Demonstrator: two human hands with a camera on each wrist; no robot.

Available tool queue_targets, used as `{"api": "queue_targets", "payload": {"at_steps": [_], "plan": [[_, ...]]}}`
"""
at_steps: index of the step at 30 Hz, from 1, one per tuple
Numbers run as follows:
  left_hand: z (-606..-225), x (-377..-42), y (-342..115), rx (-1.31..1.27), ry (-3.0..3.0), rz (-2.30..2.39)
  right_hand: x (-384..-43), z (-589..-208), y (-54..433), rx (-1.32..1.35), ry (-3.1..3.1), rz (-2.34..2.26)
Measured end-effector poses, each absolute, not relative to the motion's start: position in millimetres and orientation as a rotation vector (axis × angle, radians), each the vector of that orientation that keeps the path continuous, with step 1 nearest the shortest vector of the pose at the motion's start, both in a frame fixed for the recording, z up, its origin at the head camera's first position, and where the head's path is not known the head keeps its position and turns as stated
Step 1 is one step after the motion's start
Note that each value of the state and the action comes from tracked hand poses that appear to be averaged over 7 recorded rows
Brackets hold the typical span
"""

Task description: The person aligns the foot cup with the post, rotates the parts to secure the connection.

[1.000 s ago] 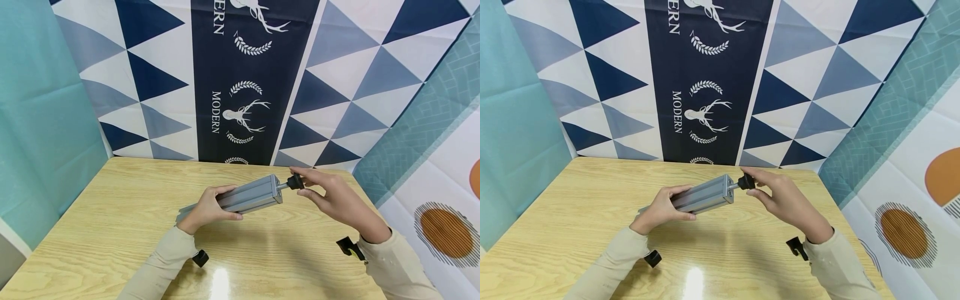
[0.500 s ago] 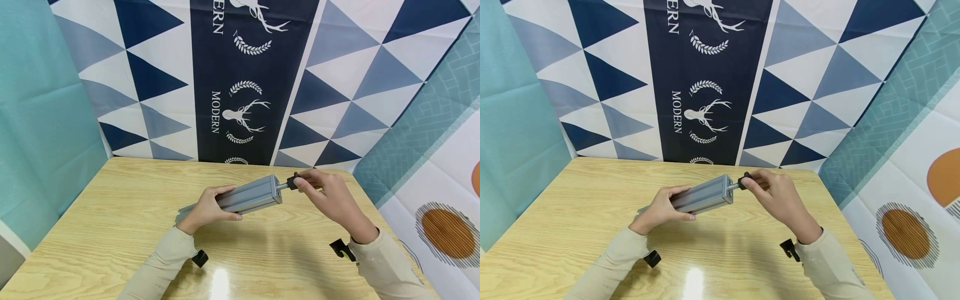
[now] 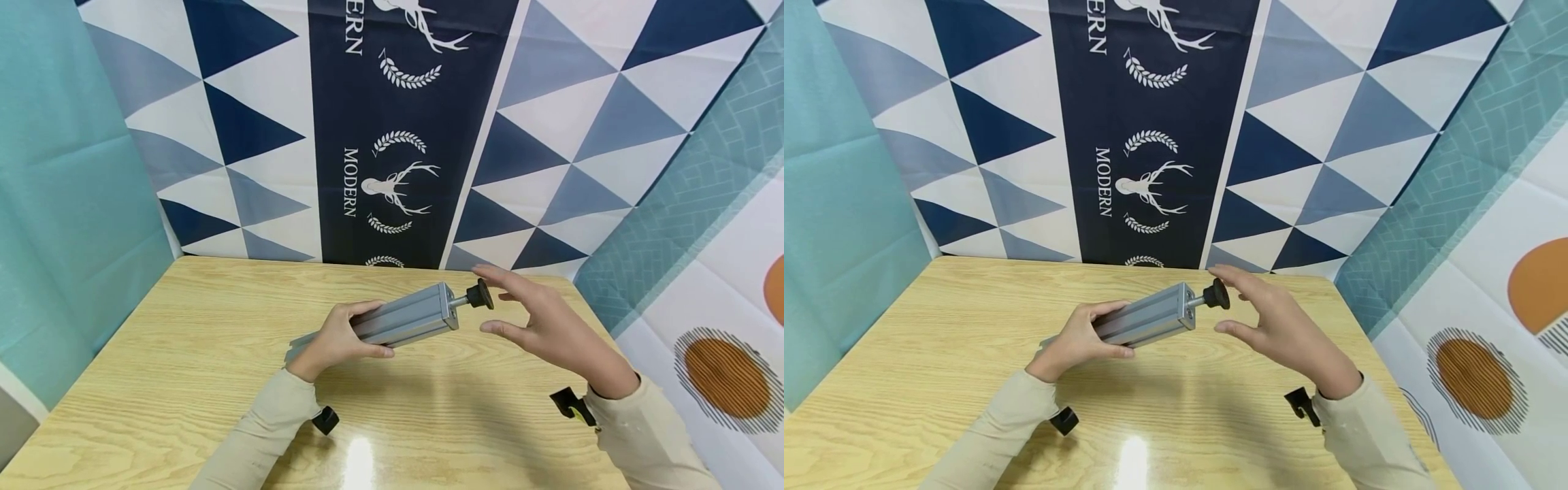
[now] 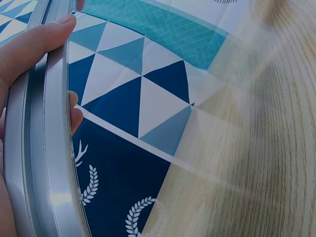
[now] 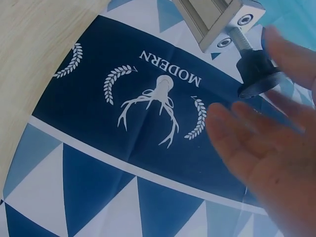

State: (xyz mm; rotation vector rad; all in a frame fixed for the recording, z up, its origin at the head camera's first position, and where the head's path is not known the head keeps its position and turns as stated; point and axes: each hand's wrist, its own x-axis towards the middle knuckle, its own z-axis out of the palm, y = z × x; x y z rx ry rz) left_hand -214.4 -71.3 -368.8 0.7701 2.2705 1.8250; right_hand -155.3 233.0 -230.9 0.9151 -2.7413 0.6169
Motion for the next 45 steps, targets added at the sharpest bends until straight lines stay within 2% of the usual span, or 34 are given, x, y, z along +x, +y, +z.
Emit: {"api": "queue_targets", "payload": {"at_steps": [4,11,16,23,29,35,42,45], "plan": [[-368,-214,-72,0.759,2.26,1.831,-158,-230,233,1.07,-2.676,0.535],[-371,-216,-71,0.766,2.237,1.831,-159,-230,231,1.068,-2.629,0.448],[-366,-214,-70,0.753,2.248,1.814,-157,-231,229,0.893,-2.706,0.555],[-337,-197,-71,0.806,2.257,1.808,-156,-236,221,0.519,-2.793,0.724],[-357,-209,-68,0.781,2.264,1.806,-156,-236,221,0.476,-2.813,0.737],[-370,-217,-68,0.785,2.256,1.838,-155,-232,226,0.587,-2.898,0.705],[-370,-216,-70,0.801,2.25,1.837,-158,-233,232,1.02,-2.717,0.566],[-370,-216,-70,0.801,2.251,1.837,-158,-231,232,1.113,-2.65,0.528]]}}
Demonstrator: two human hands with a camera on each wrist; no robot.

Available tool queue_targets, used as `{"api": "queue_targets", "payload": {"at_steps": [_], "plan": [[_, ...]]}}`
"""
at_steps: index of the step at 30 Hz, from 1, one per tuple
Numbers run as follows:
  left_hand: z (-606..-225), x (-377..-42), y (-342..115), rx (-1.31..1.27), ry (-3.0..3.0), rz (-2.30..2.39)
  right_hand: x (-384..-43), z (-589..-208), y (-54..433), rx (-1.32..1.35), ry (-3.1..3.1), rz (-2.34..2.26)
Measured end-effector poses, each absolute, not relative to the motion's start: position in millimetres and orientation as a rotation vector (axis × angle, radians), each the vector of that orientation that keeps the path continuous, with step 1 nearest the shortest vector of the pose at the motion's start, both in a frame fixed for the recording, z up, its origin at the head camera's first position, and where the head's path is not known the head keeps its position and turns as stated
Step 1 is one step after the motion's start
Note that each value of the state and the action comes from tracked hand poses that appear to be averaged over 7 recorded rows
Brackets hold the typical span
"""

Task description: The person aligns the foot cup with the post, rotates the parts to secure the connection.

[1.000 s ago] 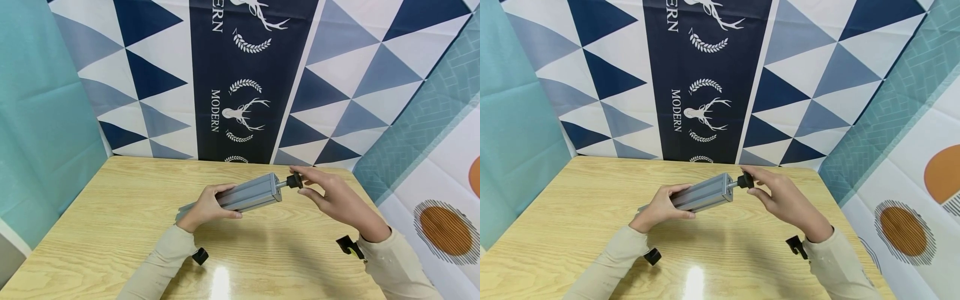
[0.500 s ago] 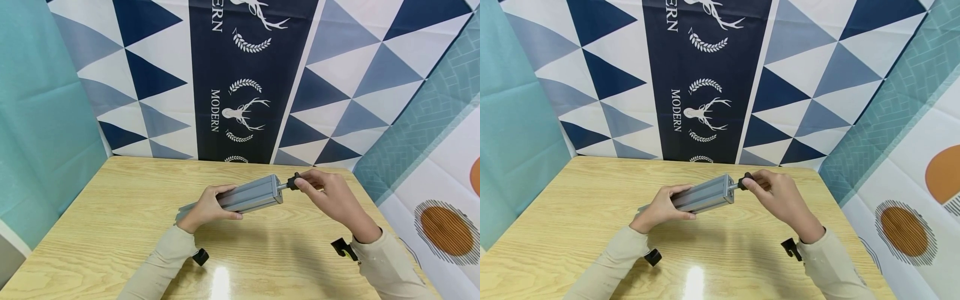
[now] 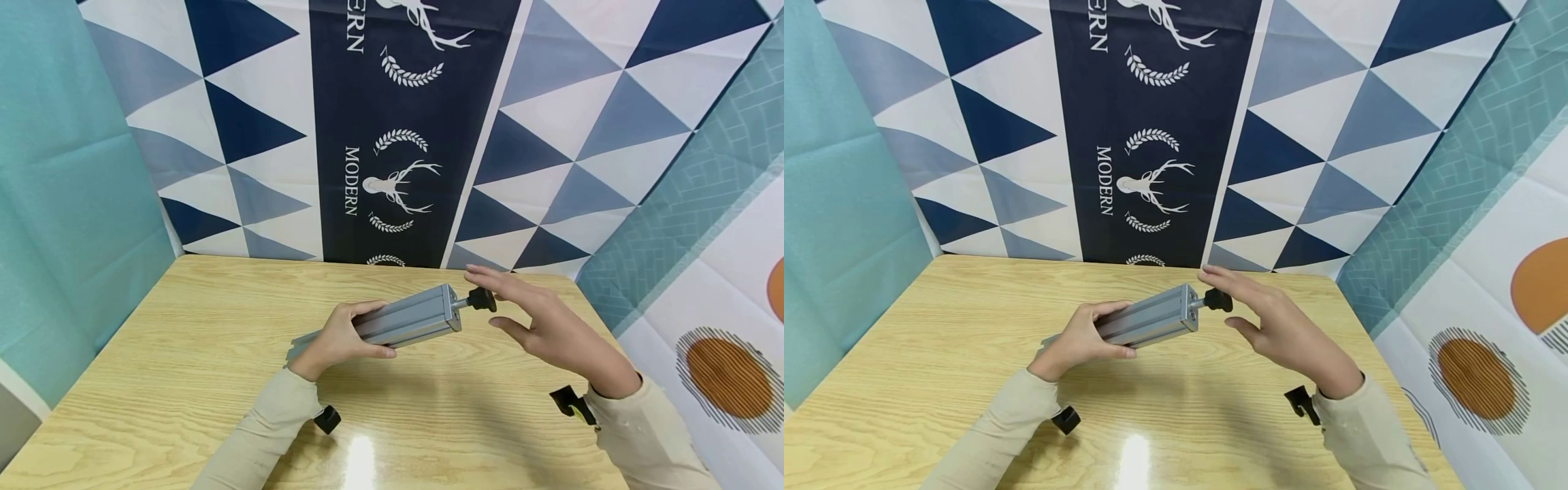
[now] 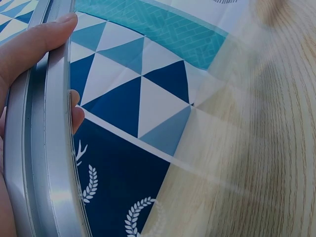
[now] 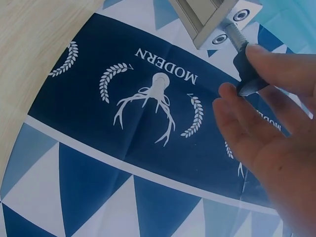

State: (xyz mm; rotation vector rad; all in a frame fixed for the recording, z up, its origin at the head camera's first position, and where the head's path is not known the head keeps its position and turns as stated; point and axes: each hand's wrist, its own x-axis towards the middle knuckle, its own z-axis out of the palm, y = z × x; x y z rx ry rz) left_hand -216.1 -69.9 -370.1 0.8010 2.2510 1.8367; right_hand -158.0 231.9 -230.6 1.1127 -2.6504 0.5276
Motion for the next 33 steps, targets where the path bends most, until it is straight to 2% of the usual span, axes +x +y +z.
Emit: {"api": "queue_targets", "payload": {"at_steps": [7,15,19,28,33], "plan": [[-371,-216,-69,0.823,2.262,1.832,-158,-230,233,1.09,-2.638,0.486],[-369,-215,-66,0.819,2.297,1.799,-155,-237,227,0.597,-2.798,0.722],[-358,-210,-66,0.842,2.31,1.772,-155,-238,223,0.463,-2.808,0.778],[-340,-198,-68,0.855,2.298,1.788,-154,-237,227,0.523,-2.865,0.767],[-340,-199,-69,0.848,2.31,1.791,-155,-235,232,0.736,-2.86,0.707]]}}
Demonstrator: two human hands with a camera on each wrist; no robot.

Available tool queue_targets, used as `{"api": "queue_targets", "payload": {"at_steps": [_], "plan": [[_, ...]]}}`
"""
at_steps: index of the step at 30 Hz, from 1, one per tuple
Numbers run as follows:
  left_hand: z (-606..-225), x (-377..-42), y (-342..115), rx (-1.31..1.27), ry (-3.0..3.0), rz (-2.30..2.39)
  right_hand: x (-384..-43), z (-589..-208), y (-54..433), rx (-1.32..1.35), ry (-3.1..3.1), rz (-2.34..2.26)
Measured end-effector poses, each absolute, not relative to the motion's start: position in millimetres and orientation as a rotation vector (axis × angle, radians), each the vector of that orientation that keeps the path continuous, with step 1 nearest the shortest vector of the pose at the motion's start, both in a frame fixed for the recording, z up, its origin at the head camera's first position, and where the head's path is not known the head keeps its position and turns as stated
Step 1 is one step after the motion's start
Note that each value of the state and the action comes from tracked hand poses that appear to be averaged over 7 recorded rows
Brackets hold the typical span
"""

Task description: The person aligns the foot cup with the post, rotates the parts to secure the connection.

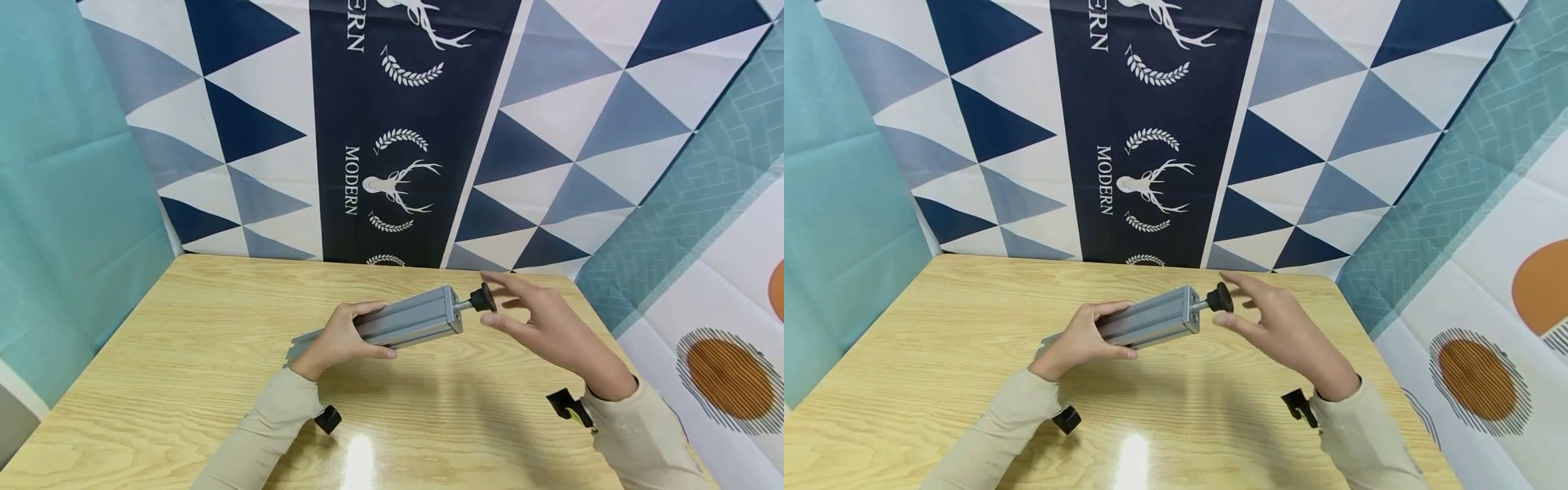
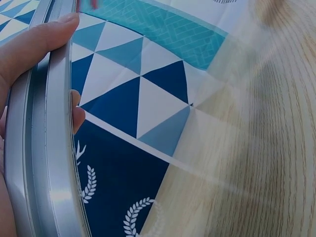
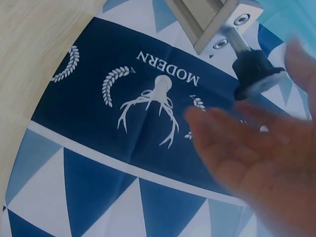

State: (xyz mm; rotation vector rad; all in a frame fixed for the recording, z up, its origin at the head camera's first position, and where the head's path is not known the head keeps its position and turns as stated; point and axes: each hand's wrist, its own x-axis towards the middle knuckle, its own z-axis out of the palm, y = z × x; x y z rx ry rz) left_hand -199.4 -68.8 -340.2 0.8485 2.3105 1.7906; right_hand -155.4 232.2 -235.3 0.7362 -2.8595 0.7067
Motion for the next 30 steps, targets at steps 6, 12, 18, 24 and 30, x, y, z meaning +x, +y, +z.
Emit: {"api": "queue_targets", "payload": {"at_steps": [6,12,18,24,30], "plan": [[-348,-205,-69,0.824,2.332,1.779,-160,-235,234,1.072,-2.677,0.534],[-368,-216,-67,0.809,2.304,1.798,-160,-234,233,1.076,-2.658,0.501],[-370,-216,-68,0.833,2.278,1.83,-156,-233,233,0.773,-2.835,0.602],[-372,-217,-66,0.847,2.276,1.824,-156,-238,227,0.474,-2.866,0.69],[-363,-212,-67,0.835,2.277,1.812,-155,-237,223,0.401,-2.876,0.7]]}}
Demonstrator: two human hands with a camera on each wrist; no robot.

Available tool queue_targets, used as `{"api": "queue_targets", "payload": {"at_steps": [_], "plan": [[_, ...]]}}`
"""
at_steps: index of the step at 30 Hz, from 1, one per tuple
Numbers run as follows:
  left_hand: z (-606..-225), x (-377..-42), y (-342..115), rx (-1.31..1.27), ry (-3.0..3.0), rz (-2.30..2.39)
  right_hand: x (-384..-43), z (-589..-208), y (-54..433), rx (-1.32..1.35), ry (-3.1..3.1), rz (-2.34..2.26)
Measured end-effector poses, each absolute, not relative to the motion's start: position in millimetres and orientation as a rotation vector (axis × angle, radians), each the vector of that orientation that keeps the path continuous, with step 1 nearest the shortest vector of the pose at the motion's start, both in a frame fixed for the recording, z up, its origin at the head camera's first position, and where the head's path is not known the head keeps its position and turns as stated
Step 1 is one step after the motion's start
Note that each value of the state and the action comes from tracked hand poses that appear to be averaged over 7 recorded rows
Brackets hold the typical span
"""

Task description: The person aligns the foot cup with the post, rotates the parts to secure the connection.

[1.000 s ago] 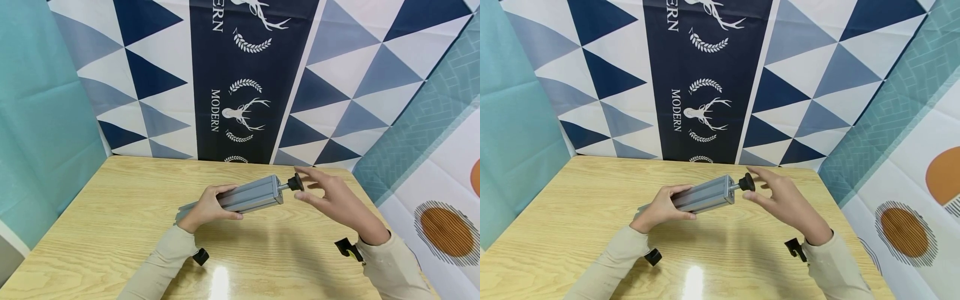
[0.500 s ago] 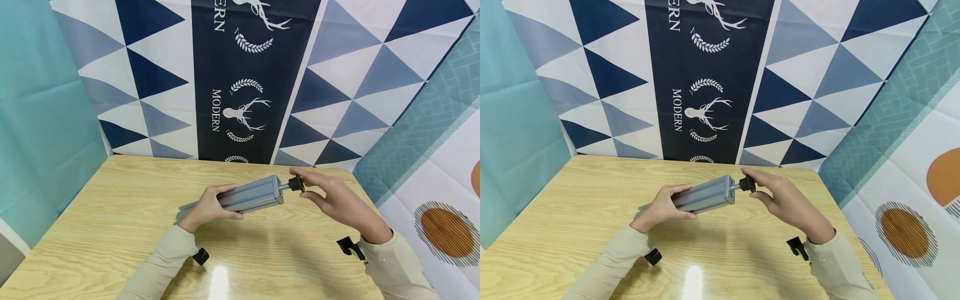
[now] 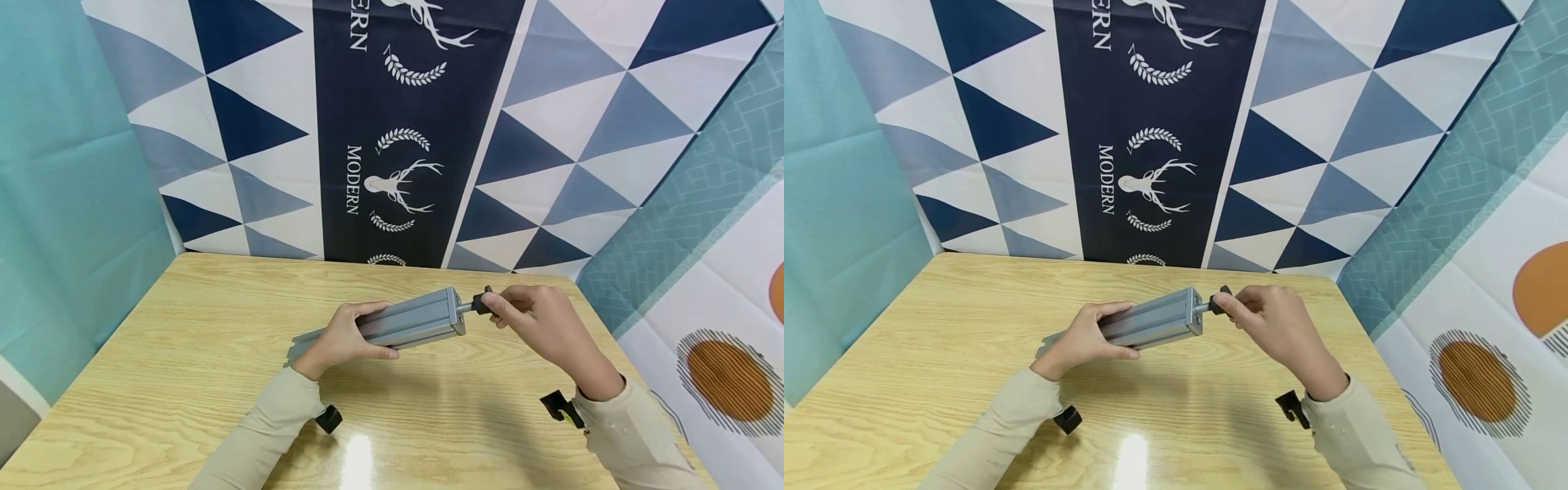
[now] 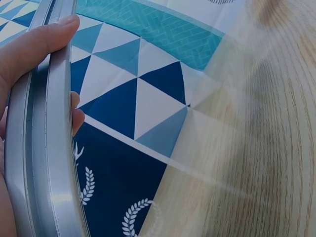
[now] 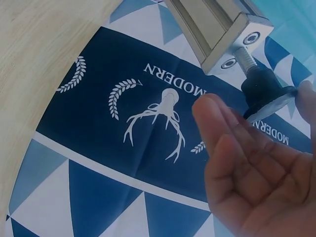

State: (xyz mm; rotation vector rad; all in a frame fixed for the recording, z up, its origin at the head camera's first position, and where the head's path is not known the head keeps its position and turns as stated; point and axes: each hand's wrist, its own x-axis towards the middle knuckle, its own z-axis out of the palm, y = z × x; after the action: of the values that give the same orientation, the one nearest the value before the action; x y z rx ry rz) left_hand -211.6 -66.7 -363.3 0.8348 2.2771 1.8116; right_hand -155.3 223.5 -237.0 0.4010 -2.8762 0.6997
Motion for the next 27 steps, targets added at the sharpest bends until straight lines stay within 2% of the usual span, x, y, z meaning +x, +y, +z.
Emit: {"api": "queue_targets", "payload": {"at_steps": [5,8,15,18,23,27], "plan": [[-351,-206,-66,0.814,2.289,1.777,-154,-234,225,0.422,-2.897,0.7],[-364,-214,-65,0.81,2.296,1.777,-153,-233,229,0.498,-2.9,0.713],[-373,-217,-66,0.835,2.312,1.794,-156,-236,235,0.909,-2.706,0.597],[-372,-216,-66,0.842,2.316,1.799,-157,-237,235,0.997,-2.625,0.575],[-372,-216,-67,0.846,2.307,1.81,-156,-238,234,0.946,-2.603,0.559],[-372,-215,-65,0.839,2.302,1.814,-153,-239,230,0.693,-2.7,0.64]]}}
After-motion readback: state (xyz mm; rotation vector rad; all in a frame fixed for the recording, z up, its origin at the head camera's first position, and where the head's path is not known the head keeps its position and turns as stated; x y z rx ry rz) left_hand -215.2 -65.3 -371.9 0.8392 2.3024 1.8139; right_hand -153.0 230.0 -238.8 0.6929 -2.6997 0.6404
